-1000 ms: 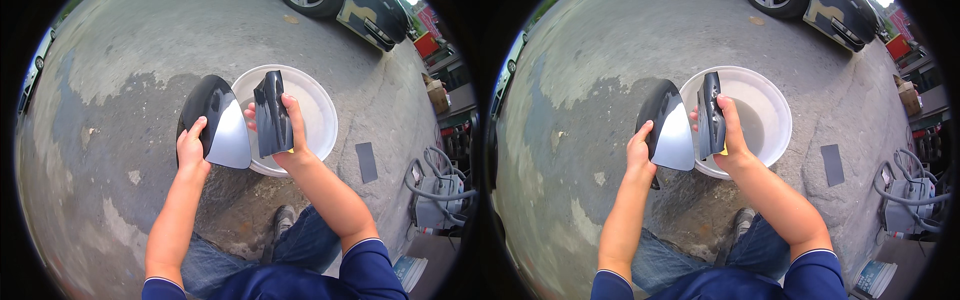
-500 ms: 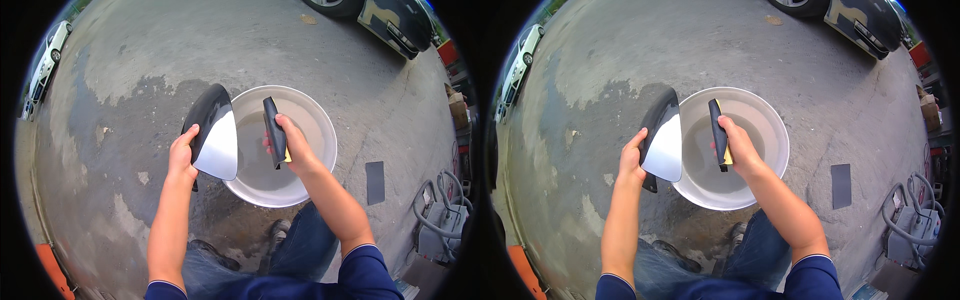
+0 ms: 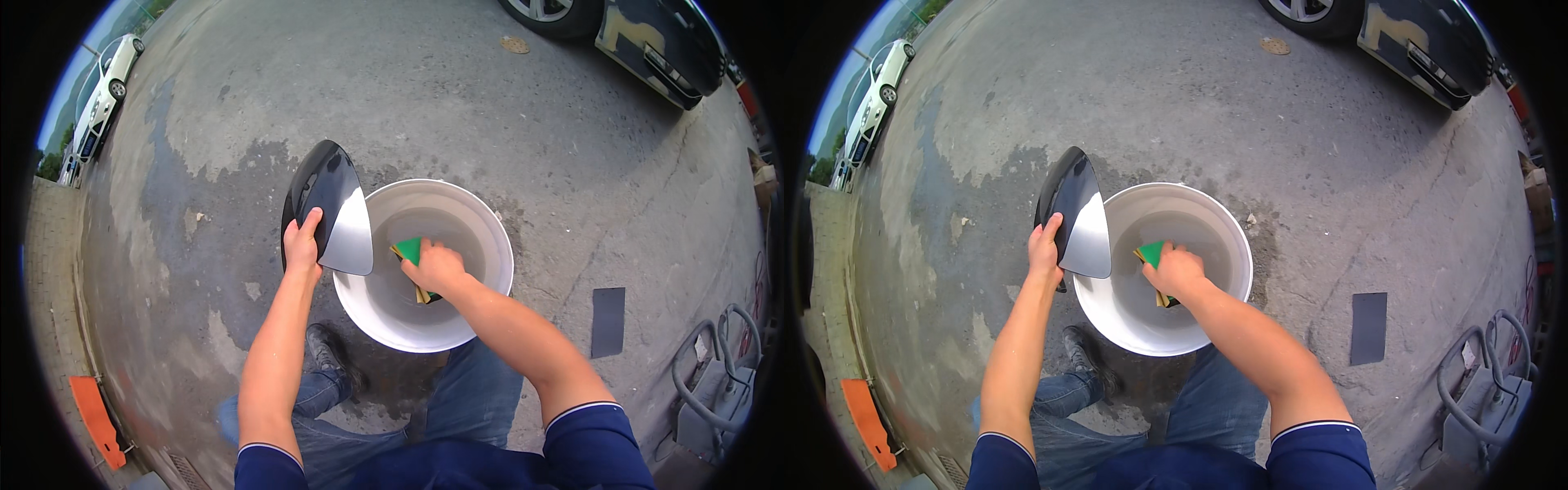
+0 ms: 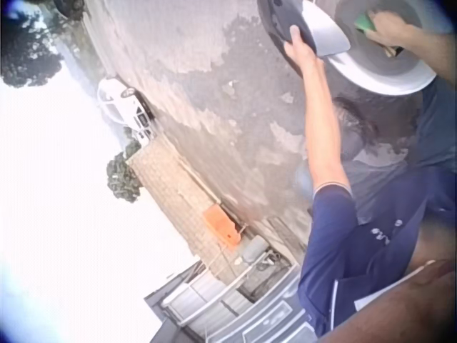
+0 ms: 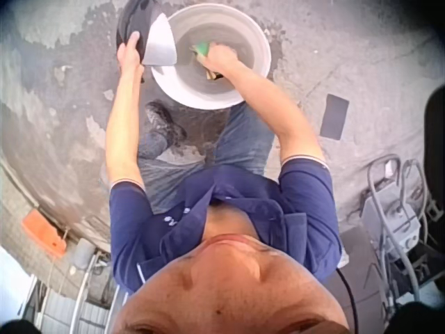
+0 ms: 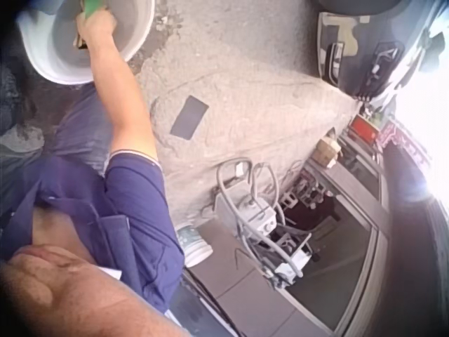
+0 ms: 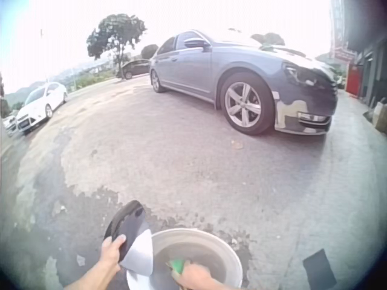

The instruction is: The person sands a black car side mirror cover using a green sanding block. They repeatedly dip the sanding block into a white bucket of water and rub it over the surface of the mirror cover, focusing on the edges and curved areas.

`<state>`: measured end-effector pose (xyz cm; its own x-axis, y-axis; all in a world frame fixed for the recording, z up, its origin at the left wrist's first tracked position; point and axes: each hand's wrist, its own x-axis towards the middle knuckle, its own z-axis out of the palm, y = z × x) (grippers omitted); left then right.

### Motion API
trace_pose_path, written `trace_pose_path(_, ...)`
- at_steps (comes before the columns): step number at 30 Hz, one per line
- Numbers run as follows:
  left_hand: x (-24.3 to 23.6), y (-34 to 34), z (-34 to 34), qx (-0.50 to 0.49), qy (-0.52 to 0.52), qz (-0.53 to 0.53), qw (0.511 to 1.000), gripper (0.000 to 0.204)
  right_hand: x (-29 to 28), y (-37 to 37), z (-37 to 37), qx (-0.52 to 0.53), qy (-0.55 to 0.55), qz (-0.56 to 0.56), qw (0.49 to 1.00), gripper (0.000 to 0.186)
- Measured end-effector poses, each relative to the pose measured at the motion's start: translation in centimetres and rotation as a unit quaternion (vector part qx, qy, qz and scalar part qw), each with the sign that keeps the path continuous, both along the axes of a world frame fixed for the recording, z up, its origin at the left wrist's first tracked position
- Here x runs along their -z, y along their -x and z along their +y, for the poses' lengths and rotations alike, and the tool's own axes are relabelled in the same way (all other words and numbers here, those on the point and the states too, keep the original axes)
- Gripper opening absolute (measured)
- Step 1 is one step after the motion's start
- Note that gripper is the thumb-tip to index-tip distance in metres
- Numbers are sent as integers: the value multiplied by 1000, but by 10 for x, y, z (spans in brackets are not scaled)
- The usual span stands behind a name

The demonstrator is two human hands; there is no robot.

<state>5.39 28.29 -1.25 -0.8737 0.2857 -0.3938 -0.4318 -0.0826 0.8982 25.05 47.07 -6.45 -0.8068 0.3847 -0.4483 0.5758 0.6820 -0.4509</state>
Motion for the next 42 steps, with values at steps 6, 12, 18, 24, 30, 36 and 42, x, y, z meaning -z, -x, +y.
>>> trace_pose_path(6, -1, 15, 3, 78, 27, -12, 997, 37, -2, -3, -3, -32, 9, -31, 999, 87)
trace_pose_path(12, 2, -8, 12, 82, -37, -5, 996, 38, 16, 14, 1, -109, -72, -102, 986, 91)
trace_pose_path(18, -2, -21, -1, 36, -66, -14, 997, 33, 51, 8, 10, -123, -144, -87, 978, 92)
trace_pose_path(24, 1, -19, -21, 29, -101, -45, 993, 35, -9, 23, 13, -140, 0, -223, 965, 78)
trace_pose_path(30, 7, -23, -23, 44, -161, -65, 984, 31, -117, 17, 18, 62, -34, 15, 997, 78)
trace_pose_path(36, 4, -27, -16, -3, -121, -42, 992, 30, -153, 62, -40, -4, -70, 269, 961, 65)
trace_pose_path(42, 9, -31, -13, -14, -158, -78, 984, 25, -100, 12, -90, -22, -101, 292, 951, 67)
